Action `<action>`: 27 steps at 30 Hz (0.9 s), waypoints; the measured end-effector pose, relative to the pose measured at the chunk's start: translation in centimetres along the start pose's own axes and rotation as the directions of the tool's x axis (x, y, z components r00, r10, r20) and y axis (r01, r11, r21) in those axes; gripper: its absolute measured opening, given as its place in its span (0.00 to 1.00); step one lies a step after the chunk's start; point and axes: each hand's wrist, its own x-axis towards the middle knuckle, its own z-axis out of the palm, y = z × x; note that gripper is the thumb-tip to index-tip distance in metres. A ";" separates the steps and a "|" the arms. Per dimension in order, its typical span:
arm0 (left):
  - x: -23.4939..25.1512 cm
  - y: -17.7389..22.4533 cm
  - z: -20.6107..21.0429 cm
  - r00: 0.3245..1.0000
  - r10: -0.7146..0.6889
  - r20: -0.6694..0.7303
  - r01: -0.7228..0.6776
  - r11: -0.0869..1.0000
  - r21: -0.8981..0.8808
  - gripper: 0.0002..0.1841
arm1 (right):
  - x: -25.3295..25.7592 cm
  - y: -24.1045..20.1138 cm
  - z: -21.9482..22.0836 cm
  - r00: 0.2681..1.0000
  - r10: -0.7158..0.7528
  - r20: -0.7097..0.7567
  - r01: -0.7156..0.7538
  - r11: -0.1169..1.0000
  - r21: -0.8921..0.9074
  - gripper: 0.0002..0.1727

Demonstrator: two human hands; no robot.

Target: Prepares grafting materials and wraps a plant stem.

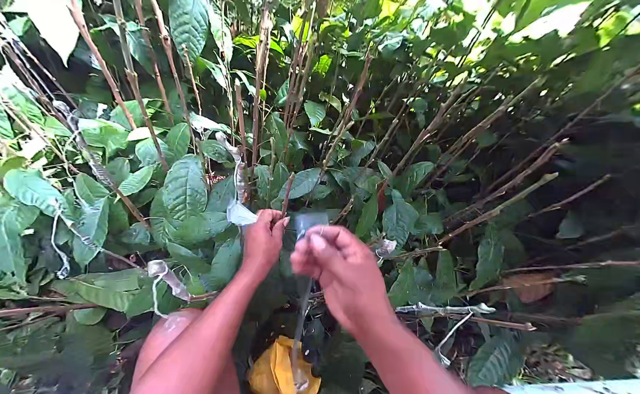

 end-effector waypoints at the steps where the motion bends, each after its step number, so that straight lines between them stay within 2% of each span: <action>1: 0.1 -0.3 0.1 1.000 0.011 -0.011 -0.011 1.000 -0.022 0.11 | 1.9 0.4 -0.3 0.997 0.016 -0.077 -0.019 0.999 -0.035 0.08; 3: 0.1 -1.2 0.4 0.999 0.038 -0.030 -0.040 0.997 -0.060 0.10 | 5.4 1.3 -1.4 0.984 0.033 -0.176 -0.071 0.974 -0.215 0.09; 5: -0.2 -1.6 0.6 0.998 0.055 -0.021 -0.057 0.993 -0.100 0.10 | 8.1 2.2 -2.6 0.979 0.080 -0.188 -0.157 0.881 -0.445 0.11; 7: -0.4 -1.7 0.8 0.998 0.064 0.004 -0.063 0.987 -0.148 0.10 | 10.2 2.7 -3.4 0.979 0.158 -0.132 -0.206 0.710 -0.674 0.12; 10: -0.3 -1.9 1.1 0.997 0.026 0.067 -0.006 0.958 -0.286 0.10 | 11.7 2.9 -3.2 0.964 0.266 -0.003 -0.124 0.439 -0.890 0.11; 13: -0.2 -2.3 0.9 0.983 -0.036 0.178 0.130 0.823 -0.553 0.13 | 12.5 2.7 -2.9 0.926 0.356 0.125 0.024 0.275 -0.961 0.12; 16: 0.1 -2.8 0.3 0.948 -0.088 0.305 0.288 0.644 -0.709 0.15 | 13.4 3.0 -3.2 0.873 0.430 0.232 0.131 0.252 -0.959 0.12; 19: 0.5 -2.8 0.0 0.918 -0.118 0.380 0.377 0.565 -0.734 0.12 | 13.9 3.0 -3.8 0.820 0.456 0.347 0.255 0.252 -0.934 0.11; 21: 0.1 -2.8 0.0 0.925 -0.112 0.364 0.359 0.579 -0.732 0.07 | 13.8 3.0 -3.7 0.801 0.462 0.381 0.300 0.240 -0.923 0.11; 22: 0.0 -2.9 0.1 0.938 -0.108 0.331 0.324 0.613 -0.720 0.08 | 13.7 3.2 -3.5 0.805 0.460 0.374 0.292 0.242 -0.925 0.11; 25: -0.2 -3.1 0.2 0.980 -0.050 0.192 0.161 0.765 -0.624 0.08 | 13.7 3.2 -2.6 0.849 0.489 0.200 0.124 0.183 -0.975 0.08; 27: -0.2 -3.2 0.0 0.991 0.034 0.127 0.026 0.896 -0.443 0.09 | 13.4 3.2 -2.5 0.859 0.504 0.093 0.008 0.169 -0.986 0.08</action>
